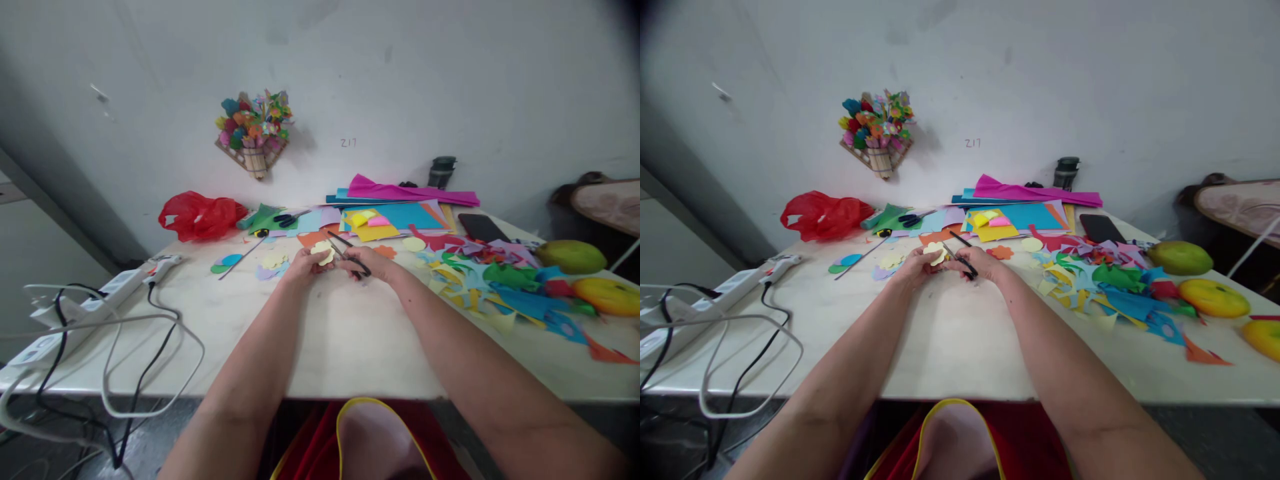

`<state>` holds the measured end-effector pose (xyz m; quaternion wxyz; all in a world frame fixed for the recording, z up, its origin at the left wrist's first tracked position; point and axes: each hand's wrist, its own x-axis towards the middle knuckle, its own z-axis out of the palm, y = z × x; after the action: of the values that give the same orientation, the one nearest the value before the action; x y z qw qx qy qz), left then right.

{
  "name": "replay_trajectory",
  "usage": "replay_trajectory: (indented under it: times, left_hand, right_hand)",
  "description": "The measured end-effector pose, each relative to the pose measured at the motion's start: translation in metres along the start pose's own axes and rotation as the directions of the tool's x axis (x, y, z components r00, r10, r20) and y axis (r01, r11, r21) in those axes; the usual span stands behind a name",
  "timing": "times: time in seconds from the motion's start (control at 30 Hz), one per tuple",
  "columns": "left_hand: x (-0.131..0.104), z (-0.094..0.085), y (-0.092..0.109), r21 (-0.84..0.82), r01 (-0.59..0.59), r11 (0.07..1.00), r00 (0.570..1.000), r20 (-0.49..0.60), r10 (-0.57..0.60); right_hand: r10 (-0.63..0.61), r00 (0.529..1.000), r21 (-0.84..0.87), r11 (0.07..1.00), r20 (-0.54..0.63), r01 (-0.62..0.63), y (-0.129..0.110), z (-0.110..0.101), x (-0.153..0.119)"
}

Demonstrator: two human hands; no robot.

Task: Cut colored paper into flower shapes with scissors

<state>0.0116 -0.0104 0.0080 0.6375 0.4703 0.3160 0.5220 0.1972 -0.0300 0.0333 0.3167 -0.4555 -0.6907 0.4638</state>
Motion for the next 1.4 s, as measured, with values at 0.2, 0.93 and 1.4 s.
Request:
replay_trajectory:
  times: [0.2, 0.93, 1.4]
  left_hand:
    - [0.000, 0.000, -0.002, -0.003, 0.012, 1.000, 1.000, -0.009, -0.012]
    - [0.003, 0.002, -0.001, 0.025, -0.063, 0.998, 0.998, 0.014, 0.063]
    - [0.007, 0.006, -0.005, -0.014, -0.134, 0.991, 0.974, -0.185, 0.129]
  right_hand:
    - [-0.020, 1.000, -0.021, 1.000, 0.010, 0.020, 0.003, 0.001, 0.003]
    - [-0.002, 1.000, 0.049, 0.999, 0.003, 0.001, 0.004, 0.003, 0.003]
    - [-0.007, 1.000, 0.181, 0.984, 0.013, 0.004, 0.011, 0.008, 0.010]
